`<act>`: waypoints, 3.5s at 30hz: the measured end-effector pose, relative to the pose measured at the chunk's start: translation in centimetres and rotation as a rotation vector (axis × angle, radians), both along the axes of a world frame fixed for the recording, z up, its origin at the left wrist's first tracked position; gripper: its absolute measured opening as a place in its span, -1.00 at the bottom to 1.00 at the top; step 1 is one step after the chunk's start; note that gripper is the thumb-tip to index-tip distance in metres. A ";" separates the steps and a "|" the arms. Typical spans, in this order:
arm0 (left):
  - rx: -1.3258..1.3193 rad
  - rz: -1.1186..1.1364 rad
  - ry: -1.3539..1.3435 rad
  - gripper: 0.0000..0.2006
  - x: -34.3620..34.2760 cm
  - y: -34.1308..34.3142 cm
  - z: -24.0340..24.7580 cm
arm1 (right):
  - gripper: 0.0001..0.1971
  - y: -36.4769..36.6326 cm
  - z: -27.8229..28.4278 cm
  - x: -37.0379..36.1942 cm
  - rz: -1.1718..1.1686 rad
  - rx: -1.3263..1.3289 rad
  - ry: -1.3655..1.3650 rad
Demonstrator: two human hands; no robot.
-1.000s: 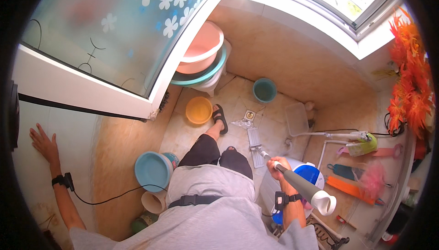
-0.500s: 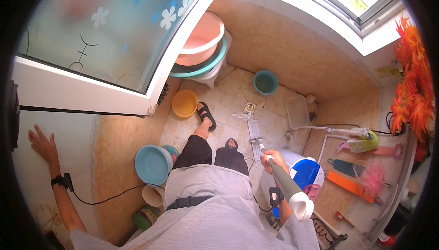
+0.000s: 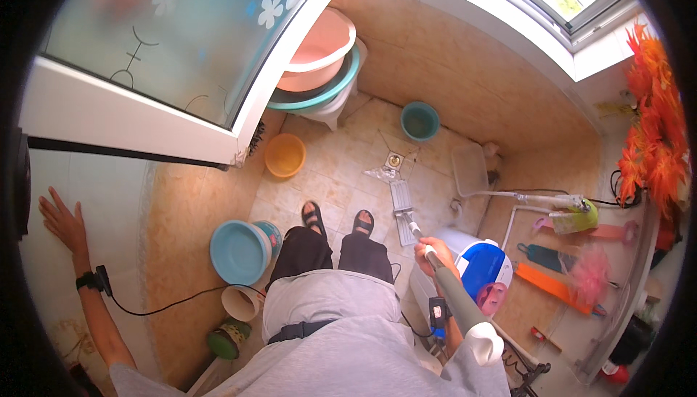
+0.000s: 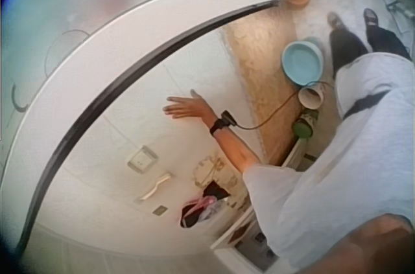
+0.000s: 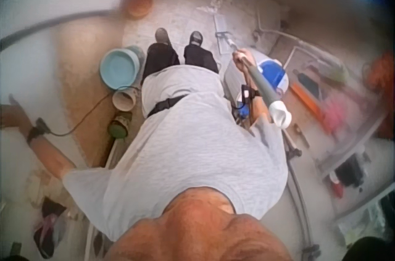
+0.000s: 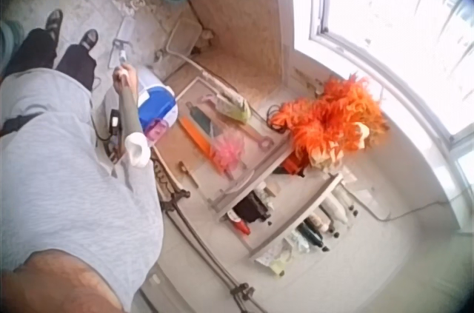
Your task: The person mops the tile floor in a bathroom and an adjacent room using a flat mop, moving the mop head back and forth across the surface.
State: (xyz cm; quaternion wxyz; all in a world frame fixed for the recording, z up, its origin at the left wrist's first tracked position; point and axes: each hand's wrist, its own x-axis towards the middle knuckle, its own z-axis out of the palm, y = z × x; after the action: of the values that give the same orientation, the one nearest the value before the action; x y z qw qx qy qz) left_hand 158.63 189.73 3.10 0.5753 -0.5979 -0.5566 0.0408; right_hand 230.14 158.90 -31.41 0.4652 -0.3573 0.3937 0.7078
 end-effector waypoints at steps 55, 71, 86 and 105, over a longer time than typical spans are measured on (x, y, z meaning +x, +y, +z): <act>-1.089 -1.297 -2.133 -0.70 34.6 -20.0 -7.9 | -0.94 14.1 -2.6 -24.4 -0.230 0.157 -0.368; -1.359 -1.427 -1.822 -0.85 40.9 -16.4 -10.5 | -0.92 21.8 -6.0 -20.7 -0.272 0.313 -0.244; -0.979 -1.261 -2.284 -0.79 36.9 -18.5 -9.9 | -0.92 16.2 -4.9 -21.6 -0.203 0.195 -0.464; -2.184 -1.911 -1.360 -0.76 40.9 -23.8 -2.0 | -0.84 -1.0 2.3 -19.2 0.247 -0.087 -0.711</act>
State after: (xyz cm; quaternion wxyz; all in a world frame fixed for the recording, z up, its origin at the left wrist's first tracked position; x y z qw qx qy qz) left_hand 199.55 165.89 1.09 0.6374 0.7218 -0.1579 0.2186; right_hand 210.93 157.94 -29.06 0.4683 -0.6448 0.1912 0.5731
